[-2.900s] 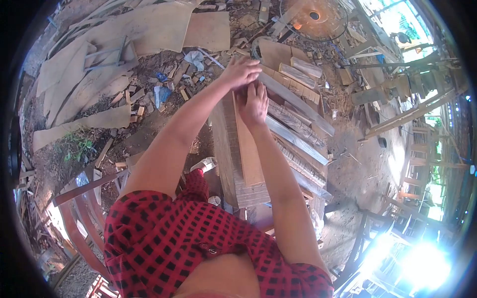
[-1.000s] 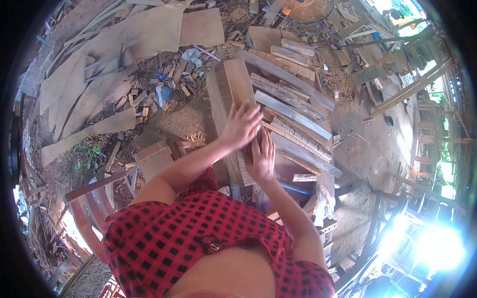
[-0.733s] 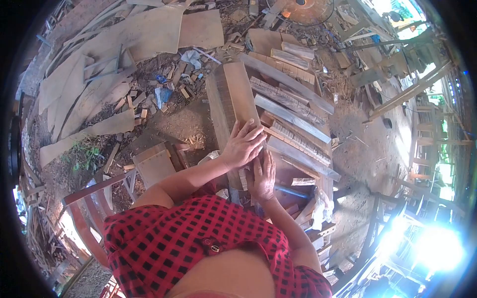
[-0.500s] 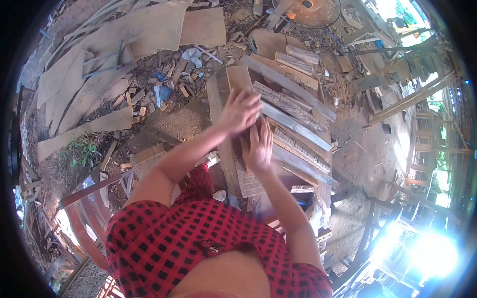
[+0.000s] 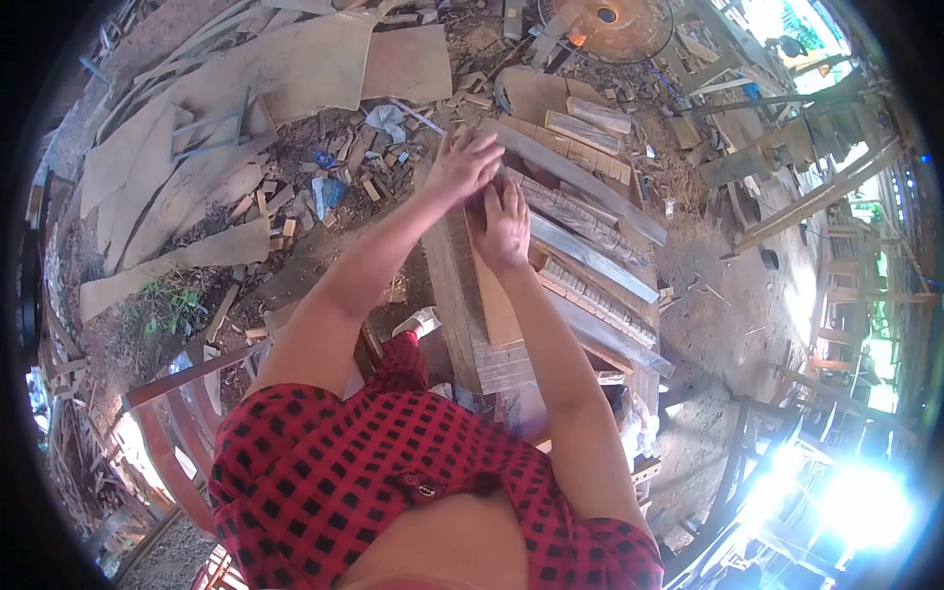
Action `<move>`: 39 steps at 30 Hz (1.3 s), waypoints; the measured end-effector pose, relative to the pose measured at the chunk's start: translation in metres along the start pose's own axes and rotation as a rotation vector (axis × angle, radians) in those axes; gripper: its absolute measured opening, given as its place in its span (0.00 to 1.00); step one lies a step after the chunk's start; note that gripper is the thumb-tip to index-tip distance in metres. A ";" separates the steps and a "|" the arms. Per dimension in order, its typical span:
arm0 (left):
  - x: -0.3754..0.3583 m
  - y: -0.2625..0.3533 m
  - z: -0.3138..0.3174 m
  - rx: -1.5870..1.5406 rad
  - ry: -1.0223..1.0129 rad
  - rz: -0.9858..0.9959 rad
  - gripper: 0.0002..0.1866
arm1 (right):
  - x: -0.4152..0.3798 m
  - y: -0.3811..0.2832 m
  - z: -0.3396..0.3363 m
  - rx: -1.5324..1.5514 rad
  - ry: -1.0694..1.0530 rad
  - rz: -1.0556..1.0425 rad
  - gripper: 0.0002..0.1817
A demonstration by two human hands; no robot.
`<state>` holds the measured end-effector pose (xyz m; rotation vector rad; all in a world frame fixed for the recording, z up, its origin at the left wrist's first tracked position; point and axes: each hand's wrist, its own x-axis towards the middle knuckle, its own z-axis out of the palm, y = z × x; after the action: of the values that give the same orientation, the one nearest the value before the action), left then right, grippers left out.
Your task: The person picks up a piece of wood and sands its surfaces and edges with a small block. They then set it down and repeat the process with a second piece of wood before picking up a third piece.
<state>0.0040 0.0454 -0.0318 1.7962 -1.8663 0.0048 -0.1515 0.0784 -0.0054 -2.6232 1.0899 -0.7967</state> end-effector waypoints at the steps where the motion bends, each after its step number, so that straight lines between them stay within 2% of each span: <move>1: -0.014 0.012 -0.004 0.004 -0.001 0.003 0.21 | -0.017 -0.003 -0.006 0.015 -0.008 -0.024 0.28; 5: -0.092 0.072 -0.024 -0.045 -0.100 0.025 0.22 | -0.105 -0.032 -0.048 -0.048 -0.082 -0.014 0.30; 9: -0.163 0.128 -0.041 -0.144 -0.069 0.040 0.22 | -0.181 -0.058 -0.083 -0.025 -0.107 0.019 0.31; 14: -0.187 0.142 -0.047 -0.263 -0.011 0.054 0.21 | -0.208 -0.064 -0.090 -0.036 -0.152 0.058 0.32; 19: -0.159 0.114 -0.034 -0.217 -0.014 0.060 0.22 | -0.172 -0.052 -0.073 -0.031 -0.099 0.010 0.29; 23: -0.088 0.053 -0.019 -0.110 -0.010 0.033 0.23 | -0.090 -0.026 -0.036 -0.058 -0.075 -0.037 0.30; 27: -0.001 -0.024 -0.001 -0.074 0.013 -0.002 0.20 | 0.006 -0.006 0.010 -0.038 -0.069 0.016 0.31; 30: 0.031 -0.043 -0.003 -0.088 -0.007 -0.103 0.18 | 0.047 0.006 0.030 -0.027 -0.093 0.022 0.29; 32: 0.035 -0.041 0.000 -0.108 0.016 -0.181 0.16 | 0.051 0.004 0.030 -0.057 -0.102 0.047 0.28; 35: 0.029 -0.034 0.000 -0.098 0.036 -0.184 0.17 | 0.044 0.006 0.028 -0.022 -0.075 0.034 0.29; 39: -0.009 -0.003 -0.008 -0.031 -0.019 -0.122 0.18 | -0.004 0.000 0.008 0.006 -0.054 -0.001 0.30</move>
<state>0.0091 0.0566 -0.0293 1.8920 -1.7575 -0.0857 -0.1494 0.0807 -0.0133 -2.6244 1.0700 -0.7237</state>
